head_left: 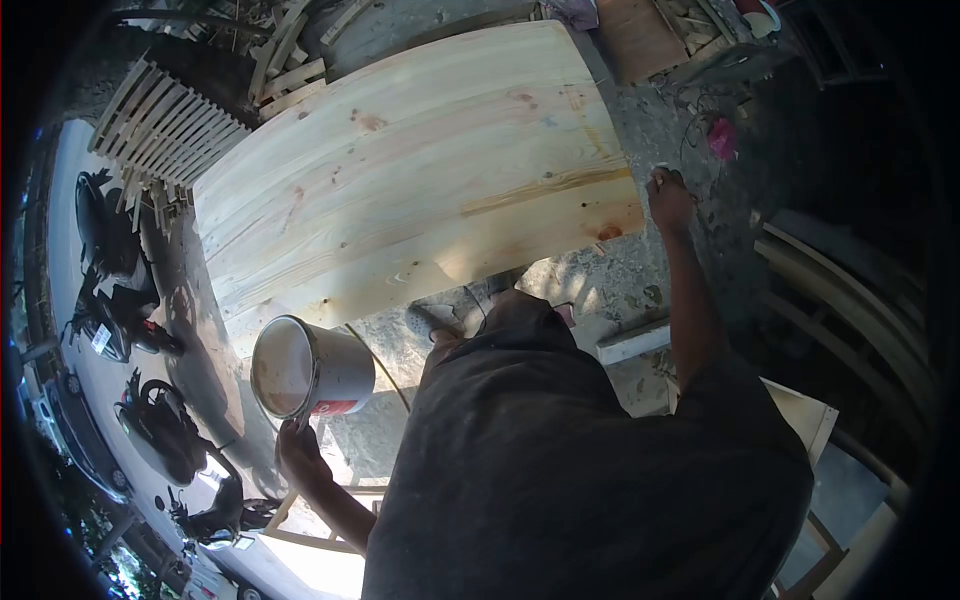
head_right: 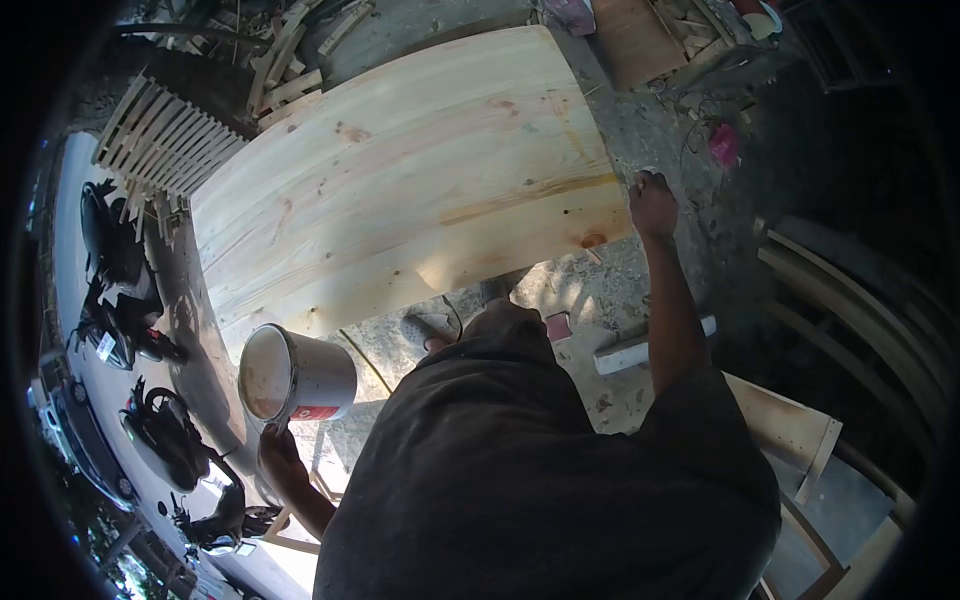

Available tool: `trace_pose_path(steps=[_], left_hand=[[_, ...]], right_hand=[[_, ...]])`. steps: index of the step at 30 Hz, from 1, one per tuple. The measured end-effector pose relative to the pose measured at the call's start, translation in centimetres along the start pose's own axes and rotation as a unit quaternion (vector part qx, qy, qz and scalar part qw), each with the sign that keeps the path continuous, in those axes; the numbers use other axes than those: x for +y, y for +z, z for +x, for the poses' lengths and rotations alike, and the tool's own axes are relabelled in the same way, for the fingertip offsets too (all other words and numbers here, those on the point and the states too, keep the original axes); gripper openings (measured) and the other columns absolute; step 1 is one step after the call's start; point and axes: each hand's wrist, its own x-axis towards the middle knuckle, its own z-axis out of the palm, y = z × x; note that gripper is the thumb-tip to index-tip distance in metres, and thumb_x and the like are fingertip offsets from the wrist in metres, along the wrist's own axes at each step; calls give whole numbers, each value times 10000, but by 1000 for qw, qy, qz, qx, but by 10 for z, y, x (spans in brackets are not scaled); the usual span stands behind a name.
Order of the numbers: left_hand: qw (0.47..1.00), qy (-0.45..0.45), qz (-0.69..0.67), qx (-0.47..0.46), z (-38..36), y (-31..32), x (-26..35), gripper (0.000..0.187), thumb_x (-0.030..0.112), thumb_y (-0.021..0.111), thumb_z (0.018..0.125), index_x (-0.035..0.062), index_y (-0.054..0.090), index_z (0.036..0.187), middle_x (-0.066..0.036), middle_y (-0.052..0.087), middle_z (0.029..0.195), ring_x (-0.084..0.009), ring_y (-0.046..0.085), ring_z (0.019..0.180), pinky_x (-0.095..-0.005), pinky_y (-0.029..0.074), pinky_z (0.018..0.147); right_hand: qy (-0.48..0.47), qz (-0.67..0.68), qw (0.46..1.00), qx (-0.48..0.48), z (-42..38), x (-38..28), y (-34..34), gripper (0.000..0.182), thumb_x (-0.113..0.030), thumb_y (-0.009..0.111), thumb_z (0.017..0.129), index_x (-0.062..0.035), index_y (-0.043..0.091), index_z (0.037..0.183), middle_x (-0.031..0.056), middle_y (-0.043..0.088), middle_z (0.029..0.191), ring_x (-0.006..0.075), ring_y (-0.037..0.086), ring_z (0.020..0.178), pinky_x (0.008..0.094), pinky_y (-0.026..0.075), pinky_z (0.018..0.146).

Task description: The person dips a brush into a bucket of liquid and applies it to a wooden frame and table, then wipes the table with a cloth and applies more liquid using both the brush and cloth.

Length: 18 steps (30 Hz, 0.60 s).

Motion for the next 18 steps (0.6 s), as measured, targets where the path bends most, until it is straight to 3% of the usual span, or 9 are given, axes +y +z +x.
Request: trace_pose_path(steps=[3,6,8,11,13,14,16,17,18], left_hand=[[999,23,21,11,21,-4,23,252,106,656,898,-57,690,1087,-91,641,945,-155,623,868,-241,542,726],[999,29,31,6,48,-10,43,212,91,655,898,-55,690,1048,-91,635,908,-159,629,842,-246,554,725],[1000,20,19,2,78,-24,51,194,85,634,911,-58,686,1031,-96,648,907,-161,640,826,-238,564,733],[999,-15,-34,-3,114,-34,48,206,76,573,943,-77,670,1040,-115,676,936,-167,660,829,-224,577,750],[999,-38,-38,-9,127,-51,50,239,77,525,965,-100,650,1065,-139,695,964,-178,682,853,-221,589,764],[993,-28,-84,-73,143,-73,44,285,73,453,989,-138,597,1116,-204,701,1044,-196,701,916,-229,607,791],[997,-25,-72,-17,129,-55,55,299,70,410,1002,-168,544,1122,-293,673,1123,-235,706,963,-248,624,806],[996,-33,-81,7,121,-52,63,296,63,397,1003,-173,534,1116,-312,663,1143,-242,706,963,-244,626,804],[995,-42,-87,-8,131,-69,61,302,61,396,1002,-181,529,1126,-315,661,1145,-248,706,970,-244,627,805]], right_hand=[[-95,-66,991,-74,-47,-91,48,156,-224,687,852,-123,658,968,139,589,979,324,655,869,422,583,731],[-202,27,976,-75,-101,-242,58,143,-151,685,795,-93,656,923,131,565,989,298,608,908,365,580,705],[-222,172,956,-89,-121,-322,52,199,-155,737,789,-72,648,946,144,559,989,314,609,912,395,567,729],[-143,500,845,-126,-118,-379,54,149,-114,713,849,-75,639,973,151,642,979,351,671,885,436,552,762],[-82,568,791,-214,-99,-356,73,112,-113,688,871,-52,667,962,152,704,900,311,707,833,389,557,770],[-6,526,799,-291,-82,-325,69,146,-118,675,902,-52,686,1031,127,737,893,195,708,785,338,548,729],[155,550,785,-240,-60,-228,104,181,-173,618,942,-23,675,1025,73,713,806,122,697,767,298,553,680],[172,528,814,-171,-41,-183,75,219,-208,623,909,-29,700,1010,127,737,839,192,710,748,358,561,708],[164,361,910,-125,-27,-129,62,273,-261,626,901,-38,703,1038,153,743,873,267,729,773,401,565,712]])
